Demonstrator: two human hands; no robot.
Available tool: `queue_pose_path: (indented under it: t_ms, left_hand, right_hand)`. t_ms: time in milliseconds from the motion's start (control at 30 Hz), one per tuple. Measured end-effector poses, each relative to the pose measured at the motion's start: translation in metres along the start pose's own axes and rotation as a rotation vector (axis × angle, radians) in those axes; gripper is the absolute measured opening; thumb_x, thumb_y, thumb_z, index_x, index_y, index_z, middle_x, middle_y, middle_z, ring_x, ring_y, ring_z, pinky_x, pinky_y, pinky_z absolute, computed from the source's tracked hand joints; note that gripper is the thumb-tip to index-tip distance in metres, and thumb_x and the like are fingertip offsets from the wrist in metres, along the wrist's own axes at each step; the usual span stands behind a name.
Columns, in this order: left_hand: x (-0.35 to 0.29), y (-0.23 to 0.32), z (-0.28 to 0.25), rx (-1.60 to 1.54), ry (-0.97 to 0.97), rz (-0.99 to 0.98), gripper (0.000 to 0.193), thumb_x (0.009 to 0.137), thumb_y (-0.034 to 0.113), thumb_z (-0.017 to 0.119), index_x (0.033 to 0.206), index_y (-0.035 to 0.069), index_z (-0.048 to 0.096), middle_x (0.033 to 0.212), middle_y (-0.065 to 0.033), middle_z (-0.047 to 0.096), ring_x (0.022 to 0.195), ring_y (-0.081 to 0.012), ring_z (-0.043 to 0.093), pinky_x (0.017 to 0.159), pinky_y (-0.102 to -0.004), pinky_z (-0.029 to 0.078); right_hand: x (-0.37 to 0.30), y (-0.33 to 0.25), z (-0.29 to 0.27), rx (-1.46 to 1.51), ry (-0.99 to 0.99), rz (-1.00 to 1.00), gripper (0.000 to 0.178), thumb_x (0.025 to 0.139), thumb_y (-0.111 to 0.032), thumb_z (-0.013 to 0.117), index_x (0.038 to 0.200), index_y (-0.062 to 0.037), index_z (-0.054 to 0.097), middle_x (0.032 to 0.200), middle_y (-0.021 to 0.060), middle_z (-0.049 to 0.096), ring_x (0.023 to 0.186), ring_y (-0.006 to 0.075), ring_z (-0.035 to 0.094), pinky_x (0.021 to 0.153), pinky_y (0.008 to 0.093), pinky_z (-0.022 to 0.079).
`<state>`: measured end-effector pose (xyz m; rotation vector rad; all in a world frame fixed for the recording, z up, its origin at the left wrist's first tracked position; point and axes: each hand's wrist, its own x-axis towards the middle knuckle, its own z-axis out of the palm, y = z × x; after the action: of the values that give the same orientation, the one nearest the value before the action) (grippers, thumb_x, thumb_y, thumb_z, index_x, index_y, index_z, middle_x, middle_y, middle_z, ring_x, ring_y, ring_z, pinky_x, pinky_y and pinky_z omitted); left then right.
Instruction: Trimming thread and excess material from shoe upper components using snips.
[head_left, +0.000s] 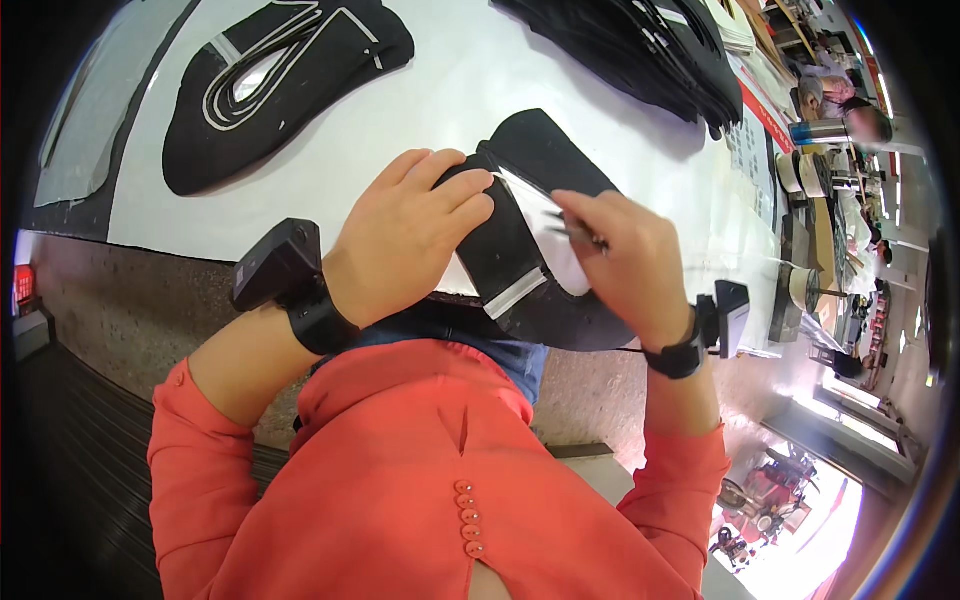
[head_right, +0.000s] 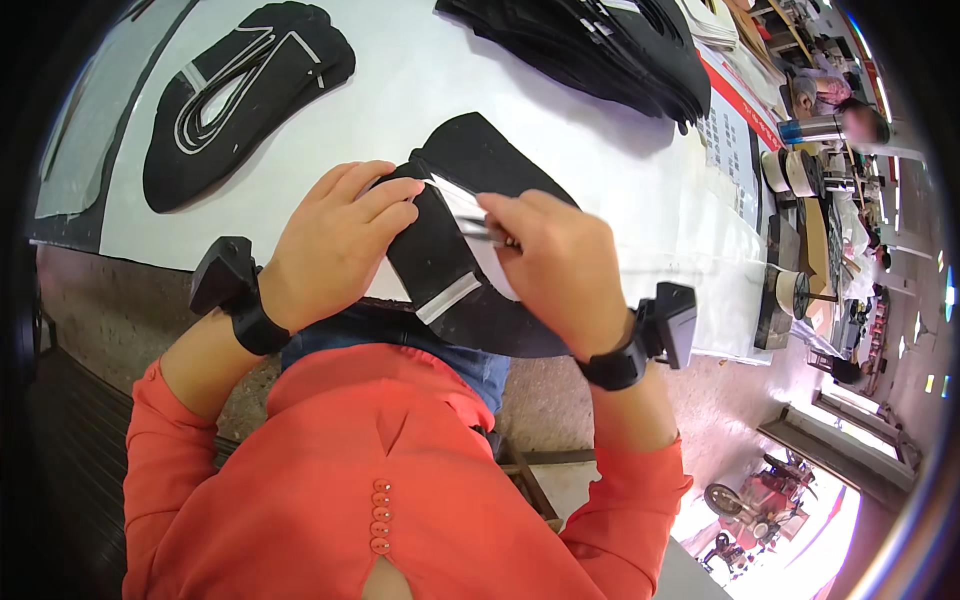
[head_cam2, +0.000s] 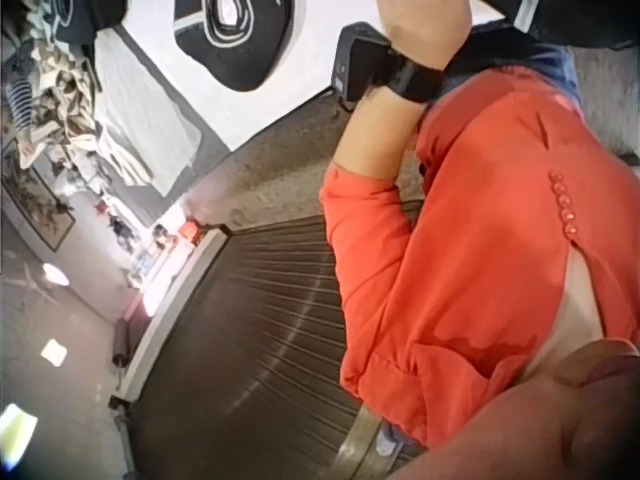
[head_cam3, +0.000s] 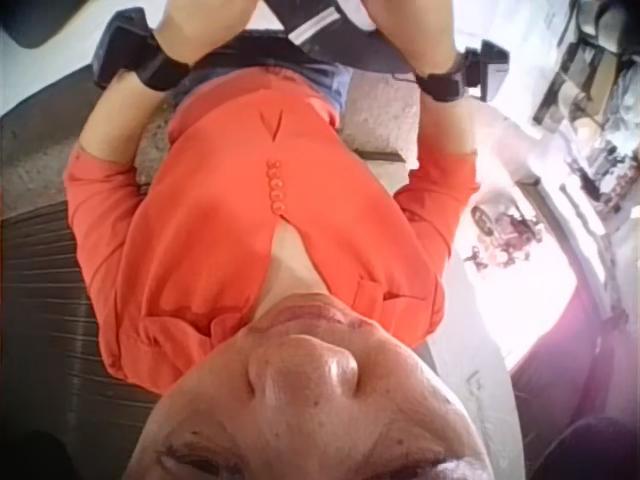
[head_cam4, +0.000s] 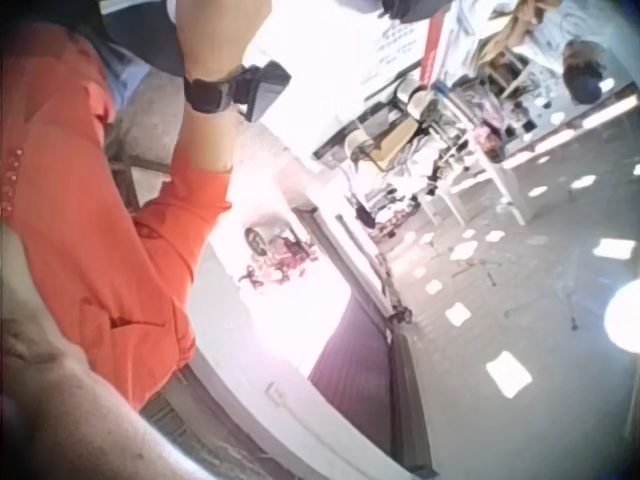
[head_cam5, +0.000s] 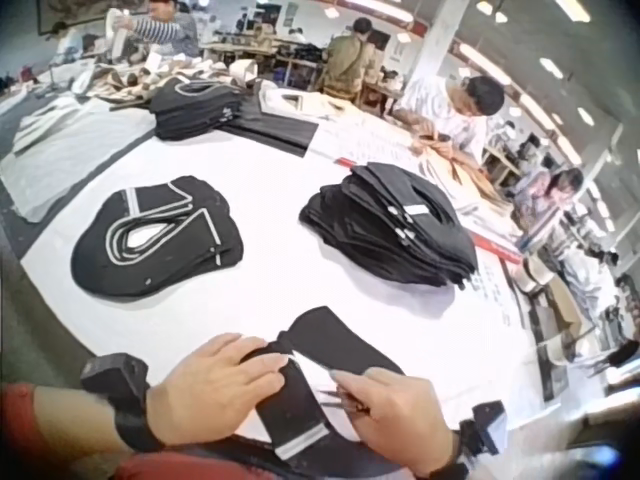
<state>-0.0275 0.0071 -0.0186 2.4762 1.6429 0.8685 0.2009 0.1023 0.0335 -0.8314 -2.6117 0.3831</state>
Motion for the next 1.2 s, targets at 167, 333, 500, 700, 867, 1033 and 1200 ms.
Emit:
queue_pose_path:
  t_ms: [167,333,500,700,867,1033,1200]
  left_hand:
    - [0.002,0.000,-0.002,-0.014,-0.015,0.002,0.026,0.079,-0.001,0.067,0.104,0.003,0.063,0.129,-0.0090,0.063,0.122,-0.0339,0.056,0.103,-0.0460,0.046]
    - [0.004,0.001,-0.003,0.003,-0.036,0.002,0.025,0.079,0.000,0.067,0.104,0.002,0.063,0.128,-0.0093,0.063,0.121,-0.0328,0.057,0.105,-0.0450,0.046]
    - [0.004,0.000,-0.003,-0.004,-0.041,0.000,0.027,0.080,0.000,0.067,0.106,0.003,0.064,0.127,-0.0093,0.063,0.121,-0.0330,0.057,0.104,-0.0450,0.046]
    - [0.009,-0.004,-0.006,-0.024,-0.056,0.010,0.038,0.080,-0.001,0.067,0.117,0.004,0.066,0.125,-0.0090,0.063,0.119,-0.0338,0.056,0.103,-0.0453,0.047]
    - [0.013,-0.005,-0.006,-0.018,-0.070,0.035,0.037,0.081,-0.001,0.066,0.118,0.004,0.067,0.127,-0.0085,0.062,0.121,-0.0341,0.055,0.104,-0.0449,0.046]
    - [0.005,-0.011,-0.003,-0.045,-0.076,0.093,0.036,0.085,0.004,0.068,0.120,0.002,0.066,0.136,-0.0090,0.060,0.127,-0.0340,0.053,0.108,-0.0454,0.045]
    - [-0.014,0.016,-0.014,0.057,-0.156,-0.026,0.045,0.085,0.011,0.071,0.129,0.003,0.064,0.138,-0.0096,0.060,0.129,-0.0333,0.052,0.112,-0.0476,0.042]
  right_hand:
    - [-0.027,-0.017,0.021,-0.042,-0.020,0.034,0.034,0.075,-0.002,0.073,0.108,-0.0117,0.073,0.072,0.0056,0.060,0.062,0.0258,0.063,0.054,0.0374,0.050]
    - [-0.033,-0.023,0.031,-0.119,-0.028,0.058,0.035,0.076,-0.003,0.073,0.110,-0.0121,0.073,0.071,0.0049,0.059,0.059,0.0242,0.062,0.052,0.0362,0.049]
    - [-0.030,-0.025,0.027,-0.103,-0.055,0.046,0.035,0.077,-0.004,0.072,0.112,-0.0105,0.073,0.072,0.0058,0.059,0.060,0.0244,0.063,0.052,0.0359,0.049]
    - [-0.023,-0.041,0.020,-0.237,-0.210,-0.007,0.039,0.081,-0.016,0.075,0.115,0.0014,0.070,0.076,0.0082,0.061,0.058,0.0257,0.064,0.051,0.0350,0.050]
    - [-0.023,-0.064,0.016,-0.186,-0.335,0.205,0.077,0.071,-0.041,0.088,0.128,0.0039,0.064,0.082,0.0095,0.062,0.057,0.0268,0.063,0.052,0.0356,0.050]
    - [-0.026,-0.067,0.015,-0.270,-0.341,0.202,0.083,0.070,-0.039,0.089,0.136,0.0012,0.058,0.087,0.0098,0.063,0.061,0.0279,0.064,0.054,0.0360,0.051]
    - [-0.026,-0.031,-0.013,-0.160,-0.442,0.116,0.070,0.074,-0.031,0.086,0.137,-0.0129,0.060,0.088,0.0096,0.062,0.069,0.0296,0.066,0.060,0.0398,0.052]
